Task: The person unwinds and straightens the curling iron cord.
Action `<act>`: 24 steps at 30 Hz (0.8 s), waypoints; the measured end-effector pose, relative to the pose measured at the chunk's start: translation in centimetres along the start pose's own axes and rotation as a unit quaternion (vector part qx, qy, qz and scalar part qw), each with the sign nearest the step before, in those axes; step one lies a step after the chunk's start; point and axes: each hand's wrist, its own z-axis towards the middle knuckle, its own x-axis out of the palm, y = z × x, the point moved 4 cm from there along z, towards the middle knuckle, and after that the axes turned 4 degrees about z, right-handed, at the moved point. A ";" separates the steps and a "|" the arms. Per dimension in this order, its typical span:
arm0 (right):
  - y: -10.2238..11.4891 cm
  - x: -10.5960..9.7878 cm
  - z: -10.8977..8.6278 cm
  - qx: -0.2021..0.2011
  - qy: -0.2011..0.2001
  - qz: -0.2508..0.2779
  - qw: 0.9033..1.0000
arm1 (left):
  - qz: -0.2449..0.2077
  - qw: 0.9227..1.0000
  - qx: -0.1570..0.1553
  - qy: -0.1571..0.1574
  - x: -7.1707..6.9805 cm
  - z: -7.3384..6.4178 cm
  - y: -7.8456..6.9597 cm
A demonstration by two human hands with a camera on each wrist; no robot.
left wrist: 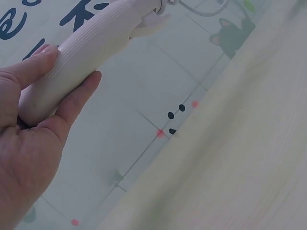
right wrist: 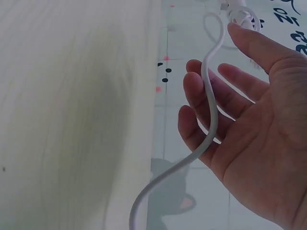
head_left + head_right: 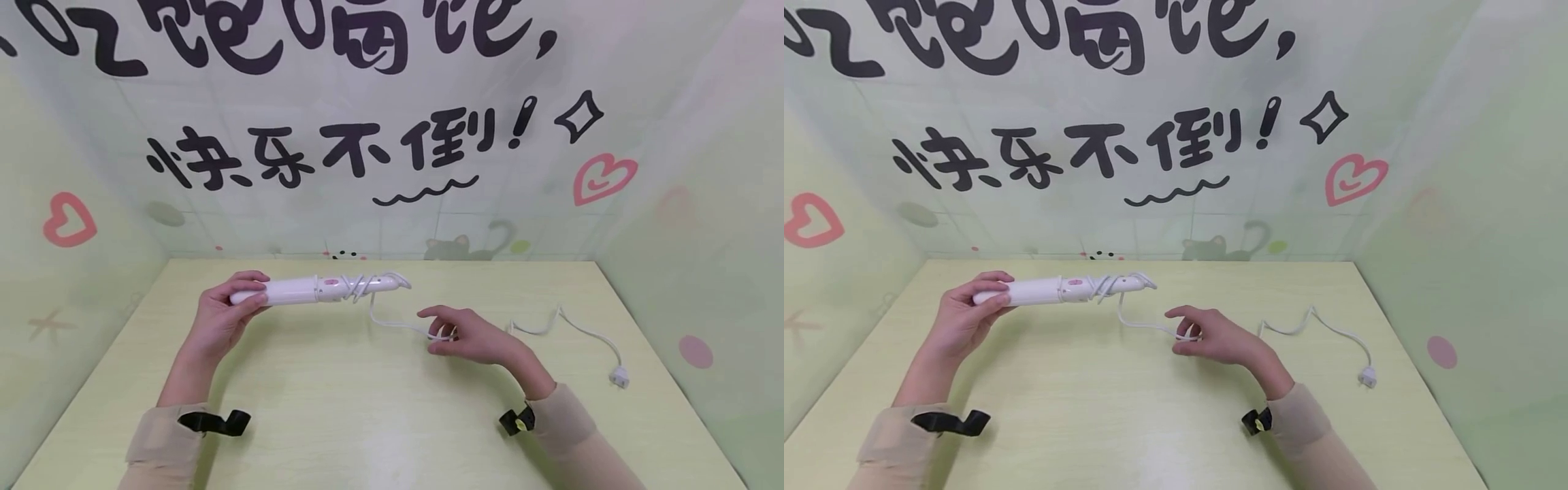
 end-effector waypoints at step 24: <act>3.4 2.2 3.3 -0.036 -0.061 0.030 0.997 | 0.008 1.000 -0.006 -0.003 0.5 0.3 0.5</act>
